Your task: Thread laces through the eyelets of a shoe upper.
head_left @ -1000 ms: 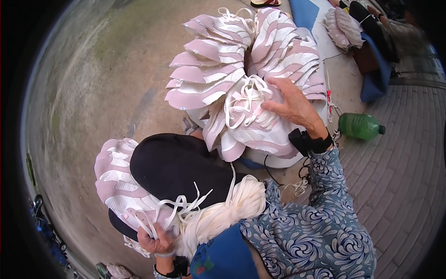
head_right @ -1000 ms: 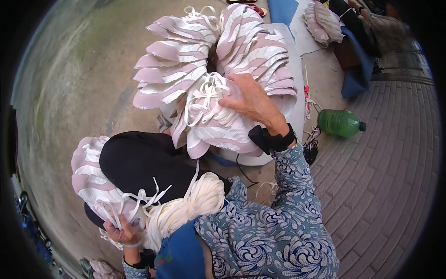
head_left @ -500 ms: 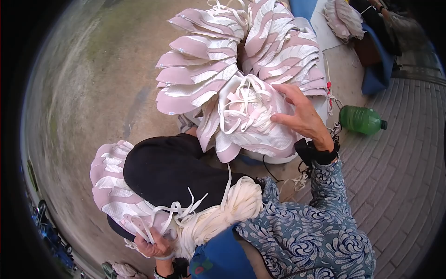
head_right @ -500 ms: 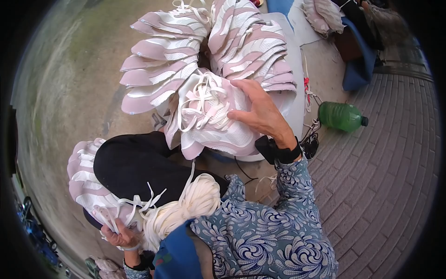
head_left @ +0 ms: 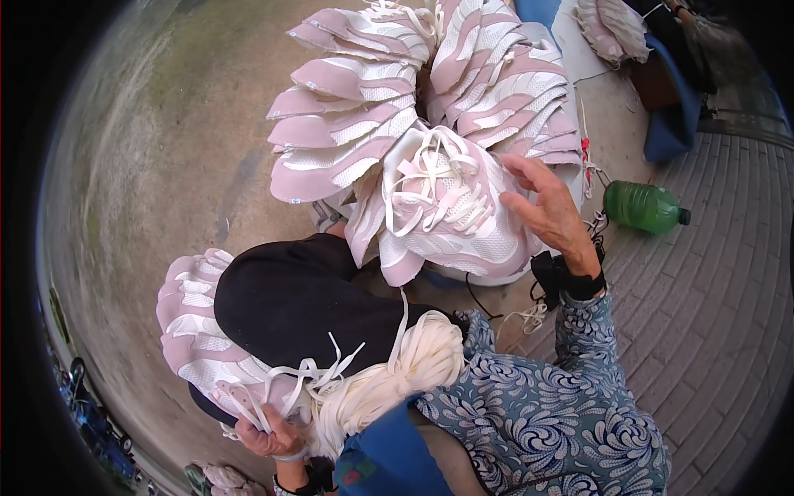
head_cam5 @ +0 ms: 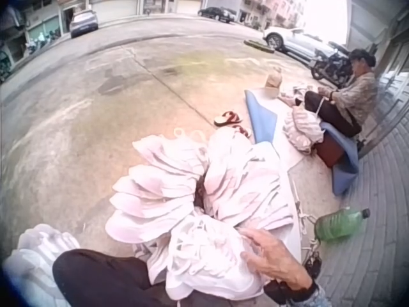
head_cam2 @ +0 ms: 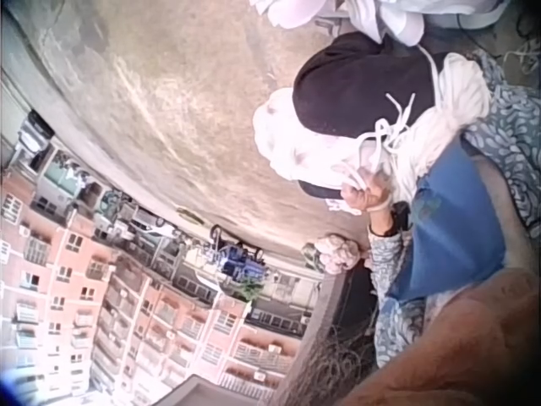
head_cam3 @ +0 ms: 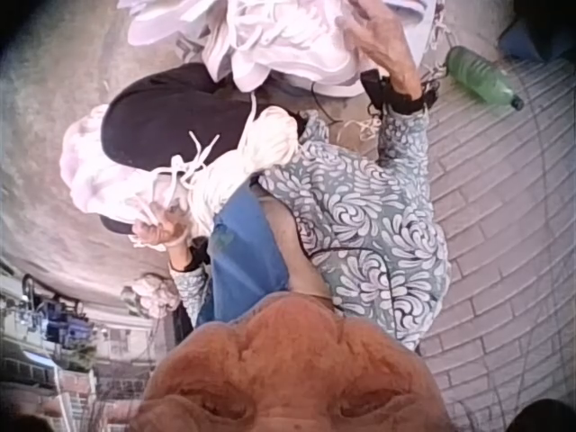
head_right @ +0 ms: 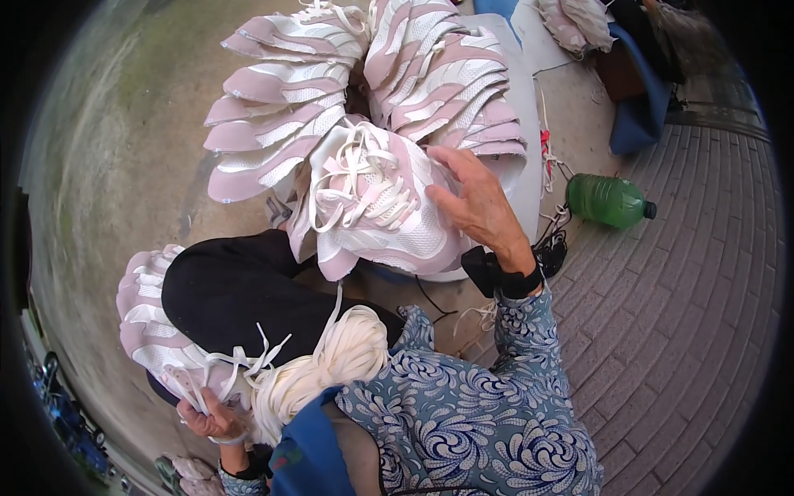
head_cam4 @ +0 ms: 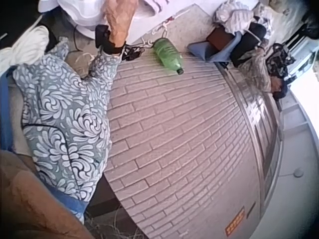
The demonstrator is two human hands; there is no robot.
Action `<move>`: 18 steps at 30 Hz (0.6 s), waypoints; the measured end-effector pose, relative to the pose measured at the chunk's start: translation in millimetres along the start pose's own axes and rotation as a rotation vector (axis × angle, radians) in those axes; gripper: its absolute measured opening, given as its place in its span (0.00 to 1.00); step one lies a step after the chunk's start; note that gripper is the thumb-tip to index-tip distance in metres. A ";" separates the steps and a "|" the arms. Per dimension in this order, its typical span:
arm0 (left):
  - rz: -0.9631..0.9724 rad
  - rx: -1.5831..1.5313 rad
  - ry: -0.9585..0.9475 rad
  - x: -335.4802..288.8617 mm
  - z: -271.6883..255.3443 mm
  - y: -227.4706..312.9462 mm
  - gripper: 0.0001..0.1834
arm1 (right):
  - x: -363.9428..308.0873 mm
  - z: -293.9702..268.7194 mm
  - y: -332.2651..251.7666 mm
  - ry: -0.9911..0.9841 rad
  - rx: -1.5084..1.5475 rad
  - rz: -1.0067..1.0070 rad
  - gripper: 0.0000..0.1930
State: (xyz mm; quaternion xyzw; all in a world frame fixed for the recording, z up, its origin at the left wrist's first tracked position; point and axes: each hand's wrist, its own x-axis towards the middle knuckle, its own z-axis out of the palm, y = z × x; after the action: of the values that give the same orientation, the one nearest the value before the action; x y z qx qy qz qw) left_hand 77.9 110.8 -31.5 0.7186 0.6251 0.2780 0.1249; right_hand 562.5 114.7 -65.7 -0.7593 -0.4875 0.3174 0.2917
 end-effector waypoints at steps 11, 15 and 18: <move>0.027 -0.049 0.003 -1.6 0.3 -7.8 0.04 | -10.3 2.8 -3.1 0.134 -0.008 -0.022 0.07; 0.016 -0.048 0.003 -1.6 -0.2 -3.4 0.03 | -11.1 6.2 -8.8 0.141 -0.009 -0.064 0.06; 0.020 -0.025 -0.011 -0.1 -0.2 -2.3 0.04 | -12.7 10.7 -14.5 0.138 0.008 -0.156 0.06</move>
State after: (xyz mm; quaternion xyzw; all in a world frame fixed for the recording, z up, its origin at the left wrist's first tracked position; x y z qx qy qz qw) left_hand 75.9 111.0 -32.6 0.7248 0.6134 0.2833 0.1346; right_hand 542.1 109.5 -59.0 -0.7379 -0.5226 0.2427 0.3515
